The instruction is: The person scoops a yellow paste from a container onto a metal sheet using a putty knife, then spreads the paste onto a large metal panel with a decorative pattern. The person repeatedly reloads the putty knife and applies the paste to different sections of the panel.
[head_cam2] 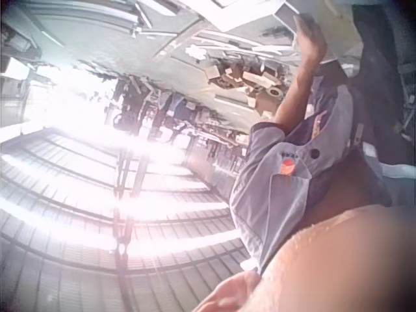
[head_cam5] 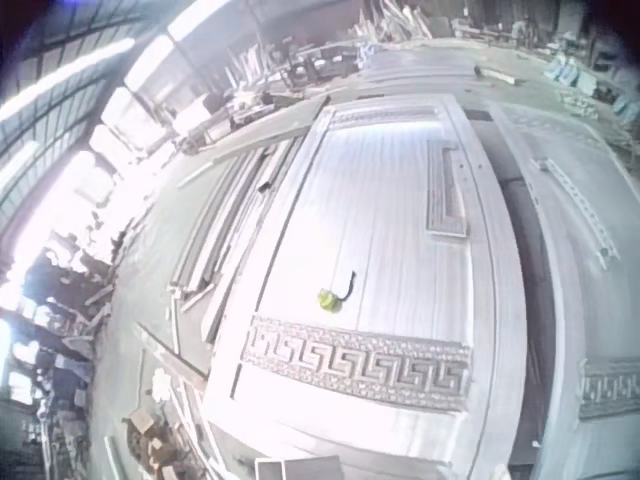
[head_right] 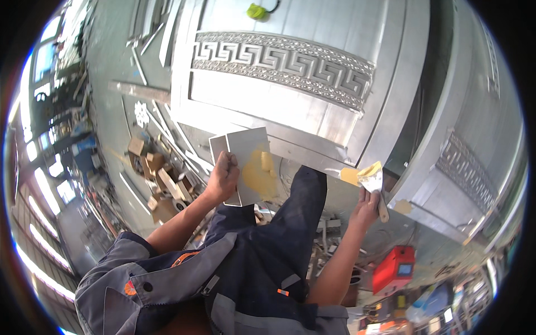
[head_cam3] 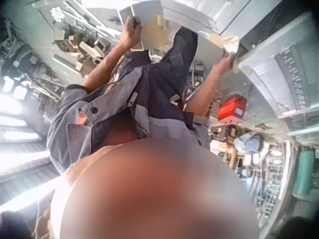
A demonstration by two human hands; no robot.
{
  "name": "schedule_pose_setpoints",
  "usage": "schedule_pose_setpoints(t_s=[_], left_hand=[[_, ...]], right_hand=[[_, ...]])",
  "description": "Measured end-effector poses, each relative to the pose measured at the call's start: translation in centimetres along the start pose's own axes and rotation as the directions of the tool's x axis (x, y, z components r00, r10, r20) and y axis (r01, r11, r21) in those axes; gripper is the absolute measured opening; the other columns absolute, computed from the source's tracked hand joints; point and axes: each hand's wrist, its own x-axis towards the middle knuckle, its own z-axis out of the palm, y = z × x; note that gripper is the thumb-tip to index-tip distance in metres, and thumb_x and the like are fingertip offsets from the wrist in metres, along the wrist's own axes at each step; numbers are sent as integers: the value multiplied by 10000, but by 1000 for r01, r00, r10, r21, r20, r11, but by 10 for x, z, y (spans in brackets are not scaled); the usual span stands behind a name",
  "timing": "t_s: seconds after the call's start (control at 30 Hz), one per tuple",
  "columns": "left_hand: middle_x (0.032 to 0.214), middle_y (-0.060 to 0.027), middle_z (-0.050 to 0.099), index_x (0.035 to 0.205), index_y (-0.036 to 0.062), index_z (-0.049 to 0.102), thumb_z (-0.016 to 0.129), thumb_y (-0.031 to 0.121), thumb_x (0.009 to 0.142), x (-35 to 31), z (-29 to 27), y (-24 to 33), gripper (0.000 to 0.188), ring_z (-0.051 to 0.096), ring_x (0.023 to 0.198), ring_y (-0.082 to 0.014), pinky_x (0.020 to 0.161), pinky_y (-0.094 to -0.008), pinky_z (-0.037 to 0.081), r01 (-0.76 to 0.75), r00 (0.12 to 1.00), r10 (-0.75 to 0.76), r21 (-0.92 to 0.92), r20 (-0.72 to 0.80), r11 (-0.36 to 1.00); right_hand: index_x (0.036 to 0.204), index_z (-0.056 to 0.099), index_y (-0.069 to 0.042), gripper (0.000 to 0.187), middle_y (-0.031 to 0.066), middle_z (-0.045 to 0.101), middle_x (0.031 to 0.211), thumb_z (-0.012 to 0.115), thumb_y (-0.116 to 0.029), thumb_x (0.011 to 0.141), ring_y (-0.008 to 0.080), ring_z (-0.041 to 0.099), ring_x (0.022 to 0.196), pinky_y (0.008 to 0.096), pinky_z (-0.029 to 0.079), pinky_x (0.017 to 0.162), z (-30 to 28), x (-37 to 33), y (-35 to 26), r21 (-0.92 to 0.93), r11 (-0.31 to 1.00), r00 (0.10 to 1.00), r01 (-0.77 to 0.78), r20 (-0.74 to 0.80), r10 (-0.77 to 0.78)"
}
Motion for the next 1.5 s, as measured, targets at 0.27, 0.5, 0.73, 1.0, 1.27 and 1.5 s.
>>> schedule_pose_setpoints(t_s=[0.27,0.5,0.73,1.0,1.27,1.5], left_hand=[[784,-104,474,1012,37,467,500,-3,921,79,-62,-27,104,470,684,-203,649,-347,438,-250,939,209,127,273,960],[781,-103,486,1005,43,469,504,6,907,124,-135,-47,111,482,685,-196,634,-347,433,-306,892,151,324,427,895],[780,-63,444,977,31,449,475,-36,889,142,-146,-50,114,432,680,-148,612,-321,401,-324,872,116,385,475,864],[823,-38,450,989,38,454,472,-57,876,140,-128,-50,149,433,738,-119,639,-302,397,-320,841,96,346,533,882],[806,-58,441,974,34,452,475,-54,872,146,-120,-46,137,432,726,-144,642,-310,401,-410,826,138,415,546,812],[798,-49,431,979,41,452,481,-32,883,154,-123,-54,124,415,696,-130,616,-307,384,-288,857,23,442,514,849]], right_hand=[[1259,594,70,314,142,644,1230,576,-115,1006,256,643,1164,358,561,955,51,-12,61,-477,771,878,421,3,-478],[1243,617,89,316,180,664,1265,560,-97,994,311,665,1131,387,539,949,73,-12,97,-751,438,712,493,59,-700],[1232,627,72,316,192,657,1226,589,-116,981,275,684,1084,351,605,876,79,-7,97,-388,810,742,440,-351,-571],[1267,580,102,375,197,632,1244,609,-137,979,256,680,1086,327,631,859,62,-7,95,-142,907,722,397,-561,-404],[1363,561,-54,416,199,603,1338,571,-70,947,404,610,1198,451,517,996,99,0,131,-783,299,565,546,81,-821],[1423,499,-127,540,197,528,1407,573,-111,889,442,494,1316,519,459,1060,108,5,145,-879,135,606,457,196,-771]])
